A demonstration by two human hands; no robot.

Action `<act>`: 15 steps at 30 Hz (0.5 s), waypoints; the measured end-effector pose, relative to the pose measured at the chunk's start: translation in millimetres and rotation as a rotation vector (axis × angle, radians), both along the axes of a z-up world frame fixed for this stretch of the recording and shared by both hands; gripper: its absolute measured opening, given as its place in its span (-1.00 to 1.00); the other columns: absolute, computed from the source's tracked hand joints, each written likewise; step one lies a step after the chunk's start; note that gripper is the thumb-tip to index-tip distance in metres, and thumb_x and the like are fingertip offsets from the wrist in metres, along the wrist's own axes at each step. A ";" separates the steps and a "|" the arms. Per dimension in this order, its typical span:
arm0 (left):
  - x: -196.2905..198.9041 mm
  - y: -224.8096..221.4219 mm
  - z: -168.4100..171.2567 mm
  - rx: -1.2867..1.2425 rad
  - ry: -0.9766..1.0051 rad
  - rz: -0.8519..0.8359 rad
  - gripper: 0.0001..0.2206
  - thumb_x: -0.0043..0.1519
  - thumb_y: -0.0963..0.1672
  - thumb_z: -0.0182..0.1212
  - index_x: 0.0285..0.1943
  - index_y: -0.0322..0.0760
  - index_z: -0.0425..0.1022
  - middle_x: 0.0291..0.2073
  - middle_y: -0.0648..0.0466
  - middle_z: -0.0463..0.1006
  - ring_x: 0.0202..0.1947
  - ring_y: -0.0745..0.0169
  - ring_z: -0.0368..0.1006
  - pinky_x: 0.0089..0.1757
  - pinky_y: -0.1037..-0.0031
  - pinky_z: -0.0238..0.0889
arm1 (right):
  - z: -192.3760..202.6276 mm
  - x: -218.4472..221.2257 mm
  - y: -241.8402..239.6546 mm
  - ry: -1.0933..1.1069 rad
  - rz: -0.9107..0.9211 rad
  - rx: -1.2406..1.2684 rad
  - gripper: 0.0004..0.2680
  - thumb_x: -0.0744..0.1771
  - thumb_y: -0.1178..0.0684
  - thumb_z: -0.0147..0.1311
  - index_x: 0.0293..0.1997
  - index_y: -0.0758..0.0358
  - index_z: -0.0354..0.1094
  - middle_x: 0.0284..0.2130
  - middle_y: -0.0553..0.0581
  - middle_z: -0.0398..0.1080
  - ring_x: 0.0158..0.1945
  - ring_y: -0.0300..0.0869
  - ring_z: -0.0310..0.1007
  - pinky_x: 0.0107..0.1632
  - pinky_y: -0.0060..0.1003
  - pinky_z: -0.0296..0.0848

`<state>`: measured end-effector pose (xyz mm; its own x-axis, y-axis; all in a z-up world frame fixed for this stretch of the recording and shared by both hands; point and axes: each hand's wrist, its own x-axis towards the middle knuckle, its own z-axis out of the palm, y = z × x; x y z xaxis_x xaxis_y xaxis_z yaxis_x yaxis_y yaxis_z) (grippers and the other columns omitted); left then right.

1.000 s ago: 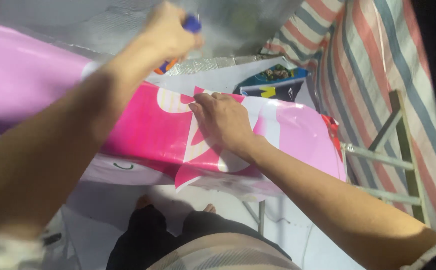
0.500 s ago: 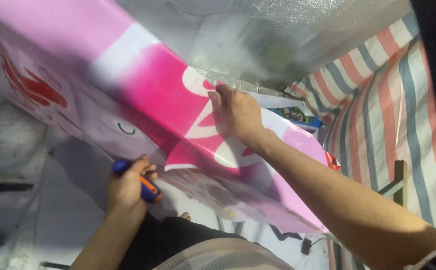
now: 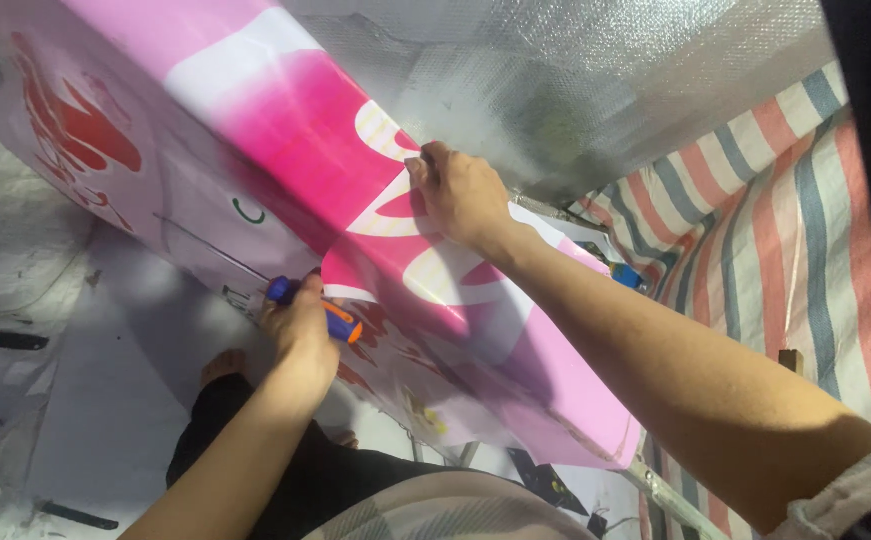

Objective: Wrapping a large rectangular object with a printed vinyl sheet and trimming the excess material with a utility knife

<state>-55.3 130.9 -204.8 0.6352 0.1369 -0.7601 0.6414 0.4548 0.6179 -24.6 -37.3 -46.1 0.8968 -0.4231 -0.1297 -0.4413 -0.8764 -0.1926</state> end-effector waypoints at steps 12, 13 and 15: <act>3.5 60.5 31.5 -0.394 -0.008 -0.115 -0.59 0.18 -0.16 0.45 -0.02 -0.28 0.19 -0.10 -0.01 0.34 0.17 -0.21 0.50 0.17 -0.18 0.31 | -3.6 -0.9 -3.6 -0.013 0.049 0.019 -0.66 0.43 -0.21 -0.19 0.19 0.14 0.40 -0.17 0.35 0.57 -0.01 0.31 0.56 0.04 0.27 0.49; 4.2 58.0 16.4 -0.393 -0.005 -0.116 -0.59 0.18 -0.16 0.45 -0.02 -0.28 0.19 -0.10 -0.01 0.34 0.17 -0.21 0.50 0.17 -0.18 0.31 | -2.3 -0.9 -1.7 -0.011 0.047 0.021 -0.66 0.43 -0.21 -0.19 0.19 0.14 0.40 -0.17 0.35 0.57 -0.01 0.31 0.56 0.04 0.27 0.49; 5.5 53.0 -13.7 -0.370 -0.041 -0.119 -0.69 0.04 -0.23 0.56 -0.27 -0.26 0.39 -0.30 -0.03 0.44 -0.09 -0.09 0.60 0.05 0.03 0.54 | 0.7 -1.1 2.0 -0.044 0.047 0.031 -0.67 0.44 -0.17 -0.20 0.18 0.22 0.39 -0.17 0.39 0.57 -0.01 0.33 0.56 0.02 0.26 0.49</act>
